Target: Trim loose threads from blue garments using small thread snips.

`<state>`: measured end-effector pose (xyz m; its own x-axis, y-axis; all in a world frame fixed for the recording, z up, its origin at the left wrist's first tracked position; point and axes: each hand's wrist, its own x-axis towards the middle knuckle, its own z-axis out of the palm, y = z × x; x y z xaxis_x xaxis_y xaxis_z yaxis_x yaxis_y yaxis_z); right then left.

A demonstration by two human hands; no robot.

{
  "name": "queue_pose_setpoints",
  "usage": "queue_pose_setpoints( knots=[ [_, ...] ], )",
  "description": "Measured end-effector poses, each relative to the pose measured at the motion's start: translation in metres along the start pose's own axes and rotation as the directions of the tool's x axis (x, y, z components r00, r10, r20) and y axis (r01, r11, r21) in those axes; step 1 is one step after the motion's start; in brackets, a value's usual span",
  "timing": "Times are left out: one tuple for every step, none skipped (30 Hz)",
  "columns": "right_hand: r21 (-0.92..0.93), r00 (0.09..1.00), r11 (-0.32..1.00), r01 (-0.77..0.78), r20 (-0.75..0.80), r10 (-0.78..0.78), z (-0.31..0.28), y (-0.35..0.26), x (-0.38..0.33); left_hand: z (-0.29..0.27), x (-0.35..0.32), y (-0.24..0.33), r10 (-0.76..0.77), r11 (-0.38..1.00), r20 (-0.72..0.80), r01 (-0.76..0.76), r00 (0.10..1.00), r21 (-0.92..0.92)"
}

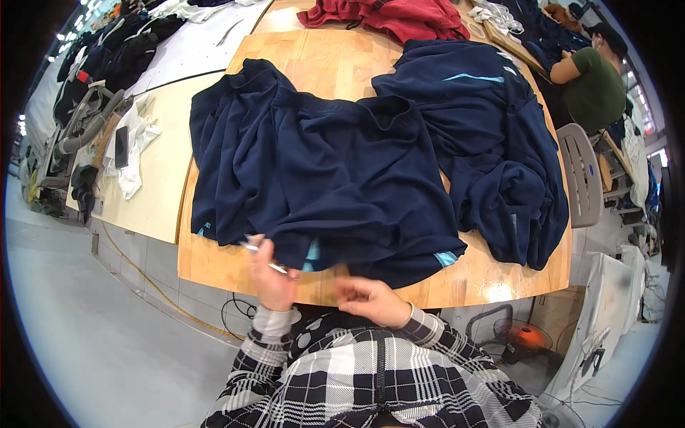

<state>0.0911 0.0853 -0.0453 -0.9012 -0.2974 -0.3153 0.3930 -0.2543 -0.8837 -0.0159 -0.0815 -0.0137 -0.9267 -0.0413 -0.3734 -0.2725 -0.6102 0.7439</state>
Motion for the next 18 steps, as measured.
queue_pose_setpoints(
  knots=[
    [-0.142,0.998,0.989,-0.037,-0.057,0.029,-0.001,-0.009,-0.007,-0.003,0.003,0.01,0.08,0.994,0.087,-0.085,0.993,0.062],
    [-0.151,0.998,0.988,-0.037,-0.057,0.028,-0.003,-0.022,-0.009,-0.006,0.005,0.02,0.154,0.978,0.178,-0.175,0.972,0.11],
    [-0.276,0.969,0.959,0.066,-0.213,-0.128,-0.007,-0.031,-0.012,-0.015,0.01,0.022,0.254,0.897,0.254,-0.326,0.933,0.298],
    [-0.41,0.893,0.901,0.143,-0.339,-0.296,-0.014,-0.039,-0.013,-0.022,0.005,0.027,0.277,0.663,0.475,-0.524,0.835,0.535],
    [-0.723,0.786,0.666,0.181,-0.301,-0.54,-0.029,-0.043,-0.013,-0.018,0.0,0.035,0.047,0.565,0.648,-0.555,0.76,0.61],
    [-0.905,0.703,0.425,0.029,-0.284,-0.652,-0.038,-0.047,-0.011,-0.016,-0.003,0.042,-0.206,0.449,0.737,-0.607,0.643,0.655],
    [-0.936,0.707,0.327,-0.131,-0.319,-0.631,-0.041,-0.047,-0.013,-0.02,-0.004,0.044,-0.204,0.445,0.736,-0.609,0.645,0.657],
    [-0.935,0.704,0.212,-0.286,-0.355,-0.615,-0.045,-0.045,-0.014,-0.027,-0.003,0.043,-0.403,0.323,0.71,-0.636,0.578,0.701],
    [-0.94,0.803,0.213,-0.266,-0.338,-0.491,-0.057,-0.032,-0.021,-0.032,0.0,0.043,-0.588,0.202,0.638,-0.674,0.497,0.711],
    [-0.944,0.881,0.217,-0.249,-0.314,-0.353,-0.07,-0.013,-0.031,-0.039,0.004,0.045,-0.587,0.208,0.643,-0.676,0.492,0.707],
    [-0.956,0.938,0.252,-0.148,-0.217,-0.271,-0.075,0.0,-0.042,-0.048,0.009,0.048,-0.626,0.127,0.592,-0.684,0.507,0.719],
    [-0.923,0.981,0.383,-0.041,-0.109,-0.158,-0.07,0.004,-0.057,-0.056,0.013,0.054,-0.66,0.04,0.535,-0.686,0.528,0.727],
    [-0.85,0.971,0.48,0.217,0.236,-0.021,-0.075,0.001,-0.067,-0.06,0.018,0.061,-0.672,0.03,0.498,-0.651,0.548,0.758],
    [-0.747,0.909,0.652,0.133,0.354,0.221,-0.067,-0.02,-0.073,-0.06,0.018,0.069,-0.671,0.026,0.493,-0.647,0.554,0.762],
    [-0.751,0.883,0.652,0.105,0.372,0.286,-0.064,-0.048,-0.072,-0.057,0.018,0.077,-0.605,0.054,0.466,-0.551,0.646,0.833],
    [-0.756,0.855,0.65,0.078,0.386,0.347,-0.07,-0.07,-0.064,-0.055,0.022,0.082,-0.537,0.091,0.425,-0.451,0.728,0.888],
    [-0.724,0.938,0.676,0.139,0.315,0.144,-0.084,-0.079,-0.057,-0.055,0.039,0.08,-0.42,0.15,0.497,-0.482,0.759,0.863],
    [-0.692,0.969,0.688,0.218,0.236,-0.069,-0.101,-0.083,-0.046,-0.054,0.058,0.077,-0.288,0.194,0.547,-0.512,0.786,0.837]
  ],
)
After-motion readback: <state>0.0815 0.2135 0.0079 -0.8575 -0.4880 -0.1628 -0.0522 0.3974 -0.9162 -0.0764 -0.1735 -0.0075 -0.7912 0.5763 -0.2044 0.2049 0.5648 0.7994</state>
